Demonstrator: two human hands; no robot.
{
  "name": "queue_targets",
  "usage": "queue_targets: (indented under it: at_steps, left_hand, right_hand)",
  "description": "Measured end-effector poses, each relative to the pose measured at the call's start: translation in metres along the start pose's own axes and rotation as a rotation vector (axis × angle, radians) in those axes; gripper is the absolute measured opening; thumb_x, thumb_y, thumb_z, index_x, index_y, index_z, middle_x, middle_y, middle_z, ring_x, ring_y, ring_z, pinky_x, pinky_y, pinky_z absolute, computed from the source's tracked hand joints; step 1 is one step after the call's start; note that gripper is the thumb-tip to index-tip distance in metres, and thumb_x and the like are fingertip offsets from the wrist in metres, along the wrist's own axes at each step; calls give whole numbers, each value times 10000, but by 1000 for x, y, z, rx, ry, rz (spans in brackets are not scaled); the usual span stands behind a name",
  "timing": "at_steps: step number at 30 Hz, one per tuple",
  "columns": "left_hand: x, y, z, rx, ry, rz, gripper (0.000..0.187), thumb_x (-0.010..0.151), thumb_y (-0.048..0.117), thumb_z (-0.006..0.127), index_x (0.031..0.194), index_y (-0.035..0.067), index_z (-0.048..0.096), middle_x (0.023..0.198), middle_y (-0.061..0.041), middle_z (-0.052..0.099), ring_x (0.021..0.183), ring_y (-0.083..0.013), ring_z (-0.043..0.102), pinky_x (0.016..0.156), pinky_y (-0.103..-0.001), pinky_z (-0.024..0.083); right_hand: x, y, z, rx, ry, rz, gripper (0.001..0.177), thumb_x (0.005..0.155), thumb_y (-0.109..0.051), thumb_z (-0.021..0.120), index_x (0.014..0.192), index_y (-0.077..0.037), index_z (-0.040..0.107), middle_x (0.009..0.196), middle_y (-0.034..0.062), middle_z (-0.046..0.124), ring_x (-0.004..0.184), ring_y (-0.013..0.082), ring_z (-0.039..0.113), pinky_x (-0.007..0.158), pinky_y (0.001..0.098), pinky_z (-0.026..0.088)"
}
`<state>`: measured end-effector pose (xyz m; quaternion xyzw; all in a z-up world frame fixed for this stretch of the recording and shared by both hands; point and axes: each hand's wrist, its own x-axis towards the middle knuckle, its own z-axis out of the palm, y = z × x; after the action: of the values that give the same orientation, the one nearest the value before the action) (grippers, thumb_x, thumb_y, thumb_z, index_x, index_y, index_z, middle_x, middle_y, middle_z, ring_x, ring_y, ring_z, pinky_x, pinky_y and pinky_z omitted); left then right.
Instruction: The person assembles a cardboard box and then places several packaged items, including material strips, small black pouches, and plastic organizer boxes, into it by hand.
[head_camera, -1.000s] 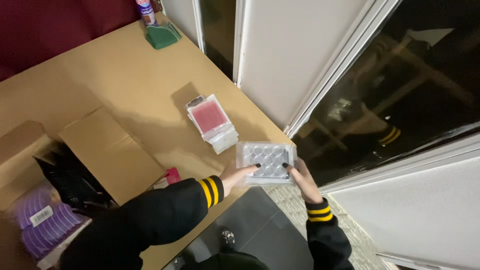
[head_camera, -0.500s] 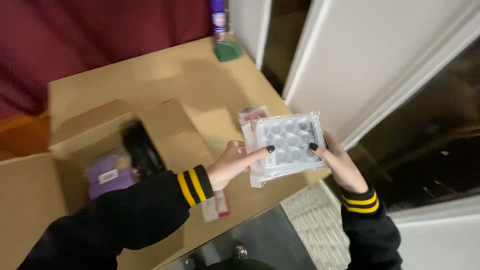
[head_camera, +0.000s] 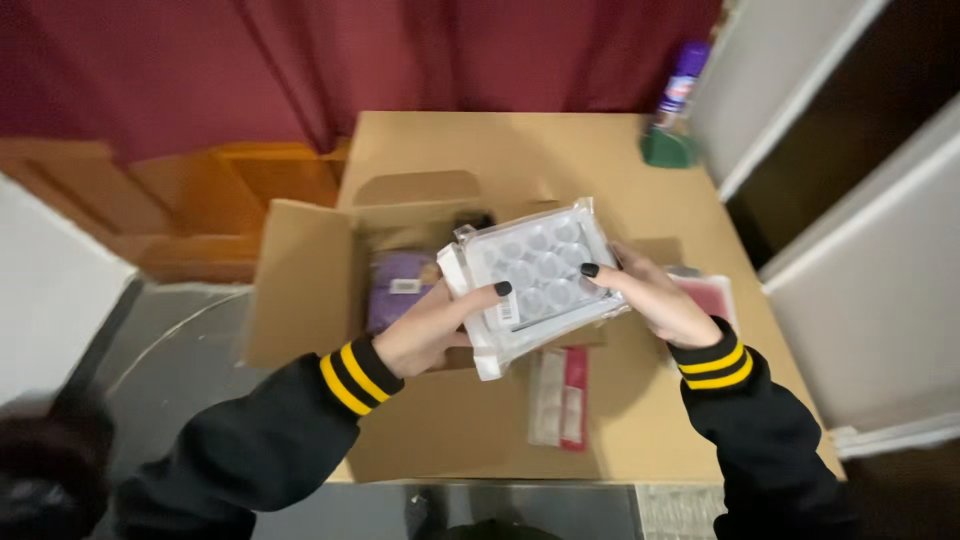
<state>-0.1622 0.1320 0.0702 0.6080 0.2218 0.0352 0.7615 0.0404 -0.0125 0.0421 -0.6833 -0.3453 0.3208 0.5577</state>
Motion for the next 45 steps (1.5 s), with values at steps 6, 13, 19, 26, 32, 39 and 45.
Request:
queue_targets:
  at_steps: [6, 13, 19, 26, 32, 39, 45]
  left_hand:
    - [-27, -20, -65, -242, 168, 99, 964, 814, 395, 767, 1528, -18, 268, 1376, -199, 505, 1291, -309, 549, 1042, -480, 505]
    - [-35, -25, -114, -465, 342, 117, 914, 843, 363, 724, 1537, -17, 267, 1404, -205, 485, 1295, -333, 522, 1052, -554, 486]
    - [-23, -26, -131, -444, 475, 177, 1029, 816, 275, 797, 1560, -45, 162, 1511, -295, 356, 1400, -391, 452, 1085, -528, 467]
    - [-30, -33, -175, -283, 208, 149, 963, 886, 420, 729, 1544, -43, 200, 1577, -330, 285, 1472, -451, 350, 1156, -551, 399]
    - [-7, -35, -216, -166, 55, 57, 1023, 948, 707, 418, 1574, -68, 186, 1593, -368, 269, 1465, -516, 303, 1150, -635, 323]
    - [8, -18, -186, -228, 171, -23, 1160, 842, 502, 741, 1642, 93, 7, 1651, -305, 61, 1544, -451, 118, 1212, -617, 159]
    - [21, -18, -179, -229, 171, 97, 1226, 845, 529, 733, 1608, 7, -72, 1613, -378, 47, 1535, -489, 91, 1223, -607, 115]
  right_hand:
    - [89, 60, 48, 221, -81, 9, 533, 970, -338, 647, 1428, -79, 560, 1332, 139, 627, 1164, 274, 668, 945, 438, 564]
    - [73, 14, 158, 586, -35, 207, 735, 950, -580, 445, 1476, -67, 428, 1457, 140, 468, 1386, 360, 478, 1134, 584, 414]
    - [64, -13, 229, 576, -133, 260, 788, 956, -375, 606, 1561, -37, 231, 1440, 217, 476, 1254, 373, 564, 1036, 544, 476]
    - [80, -37, 248, 651, 124, 402, 868, 842, -277, 753, 1555, -72, 302, 1408, 151, 393, 1322, 290, 424, 1107, 524, 367]
    - [92, -3, 232, 554, 118, 520, 867, 794, -257, 789, 1540, -67, 390, 1295, 115, 482, 1229, 256, 493, 1073, 471, 415]
    - [104, 38, 233, 477, 87, 593, 1000, 804, -396, 788, 1592, -71, 266, 1411, 198, 497, 1337, 346, 507, 1100, 614, 399]
    - [111, -6, 239, 412, 103, 538, 919, 797, -325, 790, 1581, -129, 354, 1403, 188, 467, 1293, 307, 506, 1059, 606, 444]
